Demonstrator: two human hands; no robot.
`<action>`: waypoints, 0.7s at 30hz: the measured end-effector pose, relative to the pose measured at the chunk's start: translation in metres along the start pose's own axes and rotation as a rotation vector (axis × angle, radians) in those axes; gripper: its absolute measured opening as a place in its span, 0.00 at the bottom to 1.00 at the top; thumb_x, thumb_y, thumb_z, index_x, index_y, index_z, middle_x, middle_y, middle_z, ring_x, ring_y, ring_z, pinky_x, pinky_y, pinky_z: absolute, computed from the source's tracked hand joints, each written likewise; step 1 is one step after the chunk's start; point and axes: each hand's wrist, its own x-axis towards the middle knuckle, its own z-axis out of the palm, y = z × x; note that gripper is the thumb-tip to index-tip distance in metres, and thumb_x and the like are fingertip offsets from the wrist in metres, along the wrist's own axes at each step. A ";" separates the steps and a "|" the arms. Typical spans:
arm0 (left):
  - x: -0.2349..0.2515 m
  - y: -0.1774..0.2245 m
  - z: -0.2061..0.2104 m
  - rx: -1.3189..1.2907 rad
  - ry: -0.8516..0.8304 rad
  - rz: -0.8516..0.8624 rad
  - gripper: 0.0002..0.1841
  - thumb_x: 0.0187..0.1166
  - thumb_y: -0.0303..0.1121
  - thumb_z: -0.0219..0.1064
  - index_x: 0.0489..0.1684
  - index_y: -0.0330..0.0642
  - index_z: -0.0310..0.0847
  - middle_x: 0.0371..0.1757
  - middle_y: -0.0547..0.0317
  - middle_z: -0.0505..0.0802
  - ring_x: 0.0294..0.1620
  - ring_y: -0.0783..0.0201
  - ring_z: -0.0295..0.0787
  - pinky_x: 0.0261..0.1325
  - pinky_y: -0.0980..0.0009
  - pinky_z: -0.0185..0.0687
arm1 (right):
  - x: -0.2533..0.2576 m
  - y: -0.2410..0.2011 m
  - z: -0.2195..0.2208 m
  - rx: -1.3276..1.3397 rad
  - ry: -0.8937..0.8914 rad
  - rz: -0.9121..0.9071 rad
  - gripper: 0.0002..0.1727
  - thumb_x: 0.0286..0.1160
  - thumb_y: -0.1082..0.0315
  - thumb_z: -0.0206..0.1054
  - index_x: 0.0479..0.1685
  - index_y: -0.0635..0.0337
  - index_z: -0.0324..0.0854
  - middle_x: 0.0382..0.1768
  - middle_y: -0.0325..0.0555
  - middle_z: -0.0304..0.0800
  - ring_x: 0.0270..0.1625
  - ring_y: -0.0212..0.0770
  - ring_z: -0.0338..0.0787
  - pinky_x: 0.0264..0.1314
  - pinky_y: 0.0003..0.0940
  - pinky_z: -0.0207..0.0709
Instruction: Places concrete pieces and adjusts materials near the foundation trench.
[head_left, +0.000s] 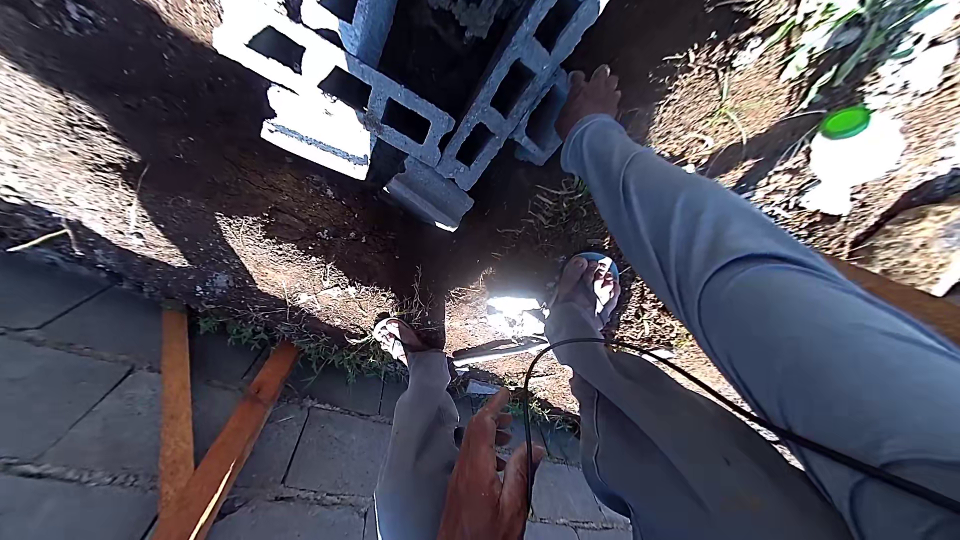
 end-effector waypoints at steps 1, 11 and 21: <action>0.000 0.000 0.000 -0.002 -0.003 -0.002 0.33 0.85 0.49 0.66 0.89 0.51 0.65 0.73 0.59 0.85 0.58 0.67 0.90 0.53 0.67 0.93 | 0.000 0.001 0.002 -0.014 0.005 -0.009 0.48 0.55 0.69 0.78 0.87 0.51 0.68 0.89 0.74 0.54 0.86 0.80 0.60 0.75 0.80 0.65; 0.001 -0.002 0.000 0.013 0.007 0.015 0.33 0.86 0.50 0.65 0.89 0.50 0.65 0.70 0.60 0.86 0.57 0.67 0.91 0.53 0.68 0.93 | 0.000 0.008 0.001 -0.047 0.032 -0.099 0.46 0.60 0.62 0.76 0.89 0.45 0.67 0.88 0.65 0.62 0.86 0.81 0.59 0.73 0.85 0.61; 0.005 -0.001 0.002 0.036 0.017 0.040 0.32 0.86 0.49 0.65 0.89 0.52 0.66 0.71 0.62 0.87 0.56 0.68 0.91 0.51 0.69 0.93 | 0.012 0.015 -0.007 -0.060 -0.107 -0.153 0.41 0.63 0.31 0.71 0.80 0.35 0.78 0.91 0.69 0.53 0.87 0.82 0.53 0.75 0.85 0.57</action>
